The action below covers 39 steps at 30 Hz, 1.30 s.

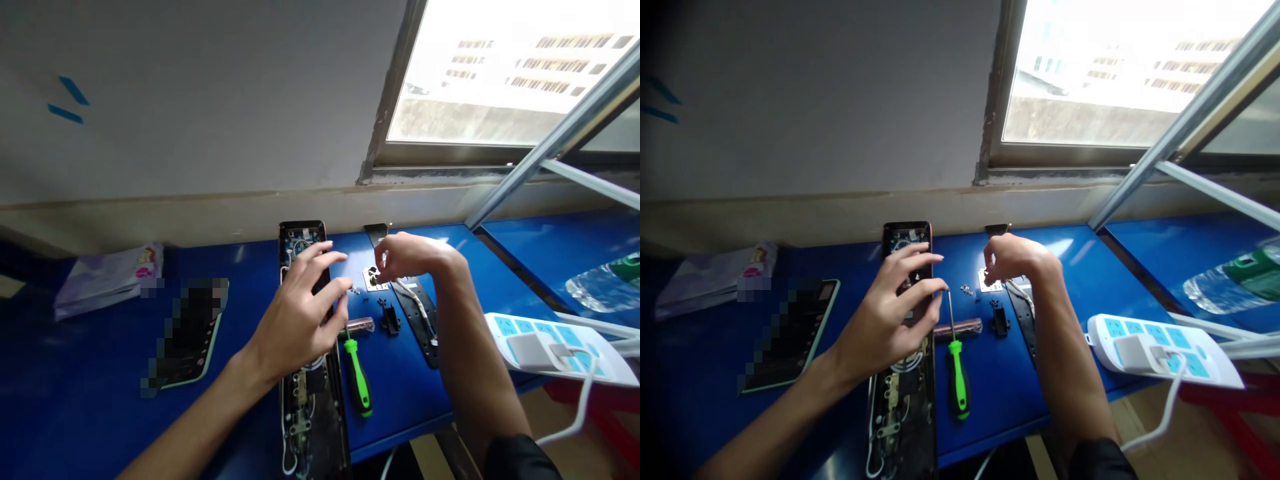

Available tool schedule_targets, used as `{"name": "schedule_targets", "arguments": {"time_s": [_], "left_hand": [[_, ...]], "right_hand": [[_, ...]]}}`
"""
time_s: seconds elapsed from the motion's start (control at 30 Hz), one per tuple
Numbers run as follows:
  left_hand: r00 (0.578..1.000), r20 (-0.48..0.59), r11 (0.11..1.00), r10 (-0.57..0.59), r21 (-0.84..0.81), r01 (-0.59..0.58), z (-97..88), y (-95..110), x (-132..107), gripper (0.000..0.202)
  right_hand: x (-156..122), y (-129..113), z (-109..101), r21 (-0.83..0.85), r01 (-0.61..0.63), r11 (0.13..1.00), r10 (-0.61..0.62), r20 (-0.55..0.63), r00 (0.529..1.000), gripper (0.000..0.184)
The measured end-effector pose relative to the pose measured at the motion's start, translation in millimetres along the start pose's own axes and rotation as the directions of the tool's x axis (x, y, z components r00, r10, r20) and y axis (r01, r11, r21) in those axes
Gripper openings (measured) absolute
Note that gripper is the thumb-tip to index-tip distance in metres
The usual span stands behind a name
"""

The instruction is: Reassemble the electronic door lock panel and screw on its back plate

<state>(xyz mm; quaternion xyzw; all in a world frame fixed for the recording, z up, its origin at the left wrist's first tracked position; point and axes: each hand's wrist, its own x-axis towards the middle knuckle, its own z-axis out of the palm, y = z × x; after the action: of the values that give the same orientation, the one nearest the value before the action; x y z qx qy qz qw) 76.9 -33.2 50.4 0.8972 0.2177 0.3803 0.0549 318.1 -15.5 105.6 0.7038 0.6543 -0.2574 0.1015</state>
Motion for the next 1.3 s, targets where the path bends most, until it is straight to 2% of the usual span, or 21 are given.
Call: {"name": "schedule_targets", "arguments": {"time_s": [0.1, 0.17, 0.3, 0.47, 0.63, 0.7, 0.77, 0.83, 0.9, 1.0, 1.07, 1.17, 1.23, 1.3], "left_hand": [[0.97, 0.21, 0.992, 0.124, -0.012, -0.124, 13.5, 6.7, 12.9, 0.015], [0.946, 0.281, 0.986, 0.163, -0.003, -0.169, 22.2, 10.1, 17.3, 0.015], [0.94, 0.285, 0.981, 0.189, -0.008, -0.195, 29.9, 13.2, 19.5, 0.016], [0.966, 0.204, 0.987, 0.157, -0.002, -0.16, 19.6, 7.6, 16.2, 0.019], [0.991, 0.095, 0.996, 0.092, -0.018, -0.091, 4.2, -2.1, 5.7, 0.02], [0.998, 0.025, 0.998, 0.061, -0.023, -0.06, -1.9, -6.2, -1.1, 0.021], [0.998, -0.058, 1.0, -0.025, -0.008, 0.025, -8.1, -11.2, -9.6, 0.024], [0.977, -0.129, 0.986, -0.167, 0.0, 0.168, -13.5, -17.2, -19.9, 0.027], [0.938, -0.163, 0.952, -0.305, -0.031, 0.304, -16.7, -23.9, -32.1, 0.028], [0.894, -0.137, 0.901, -0.426, -0.151, 0.407, -15.1, -33.6, -52.0, 0.032], [0.864, -0.092, 0.845, -0.496, -0.28, 0.455, -10.5, -38.3, -64.1, 0.037], [0.821, -0.013, 0.729, -0.571, -0.468, 0.5, -3.1, -41.3, -76.5, 0.042], [0.819, 0.035, 0.683, -0.572, -0.533, 0.5, -0.3, -41.0, -80.4, 0.044], [0.834, 0.061, 0.677, -0.549, -0.553, 0.486, 0.2, -40.1, -82.0, 0.044]], "right_hand": [[12.2, 1.5, 14.0, -0.014, -0.128, 0.992, 0.129, 0.176, 0.976, 0.023], [15.4, 0.0, 22.9, -0.021, -0.178, 0.984, 0.177, 0.278, 0.944, 0.028], [13.0, -0.9, 34.8, 0.0, -0.21, 0.978, 0.194, 0.384, 0.903, 0.035], [12.5, 4.9, 44.9, 0.018, -0.211, 0.977, 0.19, 0.373, 0.908, 0.032], [6.5, 4.0, 49.5, 0.016, -0.163, 0.986, 0.154, 0.255, 0.955, 0.023], [-6.9, 0.3, 42.3, 0.033, -0.118, 0.993, 0.111, 0.156, 0.981, 0.017], [-25.4, -6.0, 29.3, 0.044, -0.048, 0.998, 0.047, 0.022, 0.999, 0.015], [-43.9, -15.7, 14.8, 0.049, 0.023, 0.999, -0.016, -0.135, 0.991, 0.017], [-56.2, -29.4, 5.0, 0.123, 0.14, 0.983, -0.095, -0.315, 0.944, 0.022], [-57.3, -56.1, 5.6, 0.247, 0.306, 0.919, -0.179, -0.43, 0.885, 0.027], [-48.9, -74.1, 14.0, 0.239, 0.343, 0.909, -0.21, -0.449, 0.868, 0.026], [-33.9, -94.7, 28.6, 0.132, 0.317, 0.939, -0.218, -0.483, 0.848, 0.024], [-26.8, -103.3, 35.8, 0.06, 0.289, 0.955, -0.222, -0.497, 0.839, 0.021], [-23.0, -109.3, 41.0, 0.012, 0.259, 0.966, -0.218, -0.503, 0.836, 0.016]]}}
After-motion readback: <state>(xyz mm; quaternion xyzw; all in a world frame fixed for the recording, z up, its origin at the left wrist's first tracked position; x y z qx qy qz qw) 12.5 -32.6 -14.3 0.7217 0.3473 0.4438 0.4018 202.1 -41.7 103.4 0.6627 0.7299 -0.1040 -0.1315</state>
